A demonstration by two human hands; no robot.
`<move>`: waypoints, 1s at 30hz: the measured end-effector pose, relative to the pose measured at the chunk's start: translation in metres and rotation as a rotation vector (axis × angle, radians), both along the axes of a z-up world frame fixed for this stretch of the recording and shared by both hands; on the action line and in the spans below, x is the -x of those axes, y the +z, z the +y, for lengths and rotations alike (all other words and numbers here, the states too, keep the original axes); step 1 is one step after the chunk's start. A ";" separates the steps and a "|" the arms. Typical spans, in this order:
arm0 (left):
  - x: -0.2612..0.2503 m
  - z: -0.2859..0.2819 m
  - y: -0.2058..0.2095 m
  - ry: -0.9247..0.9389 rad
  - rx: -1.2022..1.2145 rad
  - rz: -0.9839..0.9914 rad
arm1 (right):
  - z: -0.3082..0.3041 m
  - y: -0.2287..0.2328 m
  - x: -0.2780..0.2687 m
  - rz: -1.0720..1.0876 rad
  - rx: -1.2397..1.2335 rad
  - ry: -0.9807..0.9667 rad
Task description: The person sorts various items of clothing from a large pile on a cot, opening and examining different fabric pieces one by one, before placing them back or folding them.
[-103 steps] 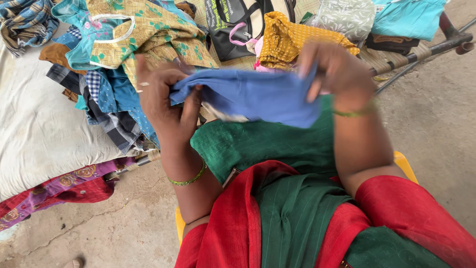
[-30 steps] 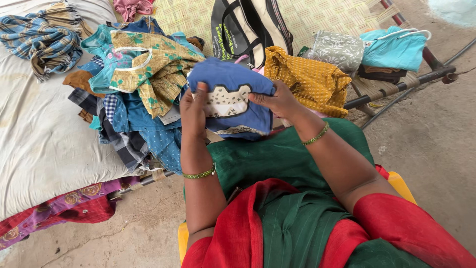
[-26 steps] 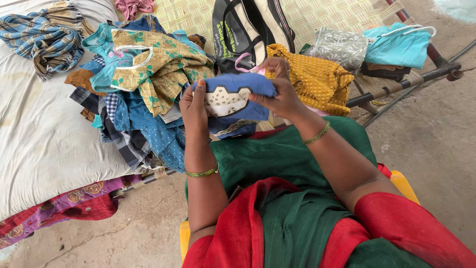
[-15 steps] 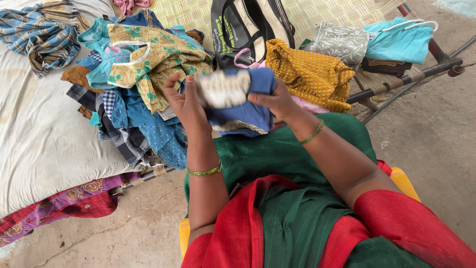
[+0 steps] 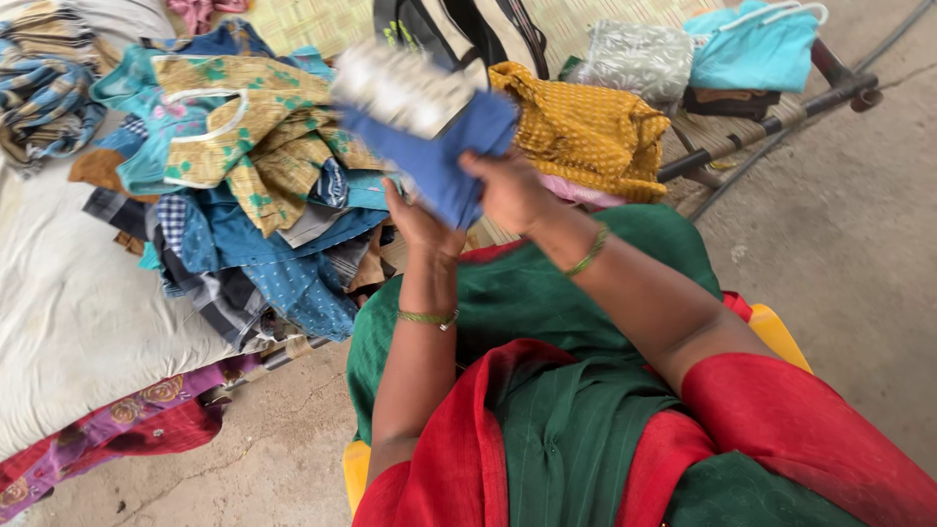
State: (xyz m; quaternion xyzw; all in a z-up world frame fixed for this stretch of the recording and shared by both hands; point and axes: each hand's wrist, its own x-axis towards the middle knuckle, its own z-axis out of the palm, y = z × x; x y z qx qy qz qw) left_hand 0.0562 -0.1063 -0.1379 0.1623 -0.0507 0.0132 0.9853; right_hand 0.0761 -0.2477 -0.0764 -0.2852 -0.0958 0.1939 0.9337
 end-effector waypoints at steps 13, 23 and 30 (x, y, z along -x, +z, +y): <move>0.004 0.016 0.032 -0.020 -0.293 -0.143 | 0.018 0.008 0.018 0.020 0.321 0.189; 0.006 0.018 0.046 0.145 -0.440 -0.116 | -0.023 0.087 0.021 -0.763 1.525 -0.150; 0.019 -0.003 0.038 0.349 -0.780 -0.029 | 0.015 0.027 0.050 -0.651 0.962 0.073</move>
